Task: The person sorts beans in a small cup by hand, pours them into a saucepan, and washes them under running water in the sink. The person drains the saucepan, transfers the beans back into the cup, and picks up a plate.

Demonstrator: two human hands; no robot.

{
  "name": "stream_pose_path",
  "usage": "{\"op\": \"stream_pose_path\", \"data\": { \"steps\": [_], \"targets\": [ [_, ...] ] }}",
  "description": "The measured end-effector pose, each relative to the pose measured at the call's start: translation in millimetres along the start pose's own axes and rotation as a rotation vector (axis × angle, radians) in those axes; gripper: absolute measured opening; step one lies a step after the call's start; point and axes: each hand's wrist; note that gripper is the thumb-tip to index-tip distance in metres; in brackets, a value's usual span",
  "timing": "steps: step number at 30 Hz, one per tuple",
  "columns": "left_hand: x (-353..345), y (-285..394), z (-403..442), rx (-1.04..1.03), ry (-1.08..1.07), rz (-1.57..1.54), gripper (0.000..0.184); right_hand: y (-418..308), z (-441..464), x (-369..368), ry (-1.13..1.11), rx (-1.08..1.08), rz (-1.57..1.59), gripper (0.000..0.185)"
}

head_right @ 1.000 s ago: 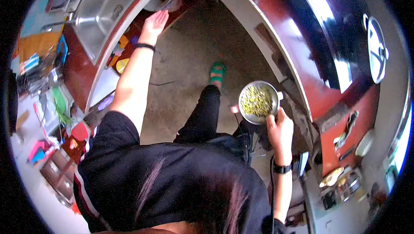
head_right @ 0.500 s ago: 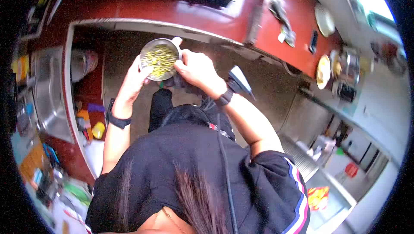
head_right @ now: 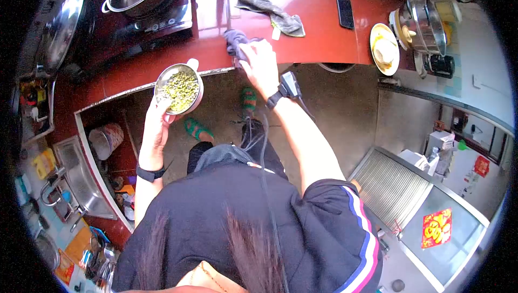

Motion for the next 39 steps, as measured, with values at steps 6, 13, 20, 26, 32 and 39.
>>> {"op": "stream_pose_path", "data": {
  "steps": [6, 13, 20, 26, 32, 39],
  "targets": [
    [6.4, -1.0, -2.0, -0.018, -0.037, 0.001, 0.040, 33.5, -32.6, 45.1, 0.040, -0.236, -0.200, 0.039],
    [10.2, -4.6, -2.7, -0.054, -0.004, -0.030, 0.041, 48.0, 26.2, -13.8, 0.182, -0.379, -0.443, 0.055],
    [6.6, -8.4, -3.8, -0.108, 0.071, 0.052, 0.049, 63.4, 204.8, -92.9, 0.009, -0.182, -0.262, 0.052],
    [-10.1, -4.0, -3.2, -0.259, 0.095, 0.001, 0.052, 69.6, 222.3, -74.4, -0.105, -0.159, -0.178, 0.068],
    [-2.3, -9.8, 10.7, -0.366, 0.069, 0.134, 0.047, 14.1, 102.5, -6.3, 0.052, 0.013, 0.273, 0.030],
    [-8.5, -1.1, -1.7, -0.245, -0.127, 0.051, 0.049, -31.0, -38.2, 65.9, -0.242, -0.749, 0.681, 0.025]
  ]
}}
Point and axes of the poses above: each hand's wrist, its own z-axis towards the middle knuckle, its own x-axis out of the back of the hand, y = z × x, and after that the axes turned 10 degrees about y, right-handed
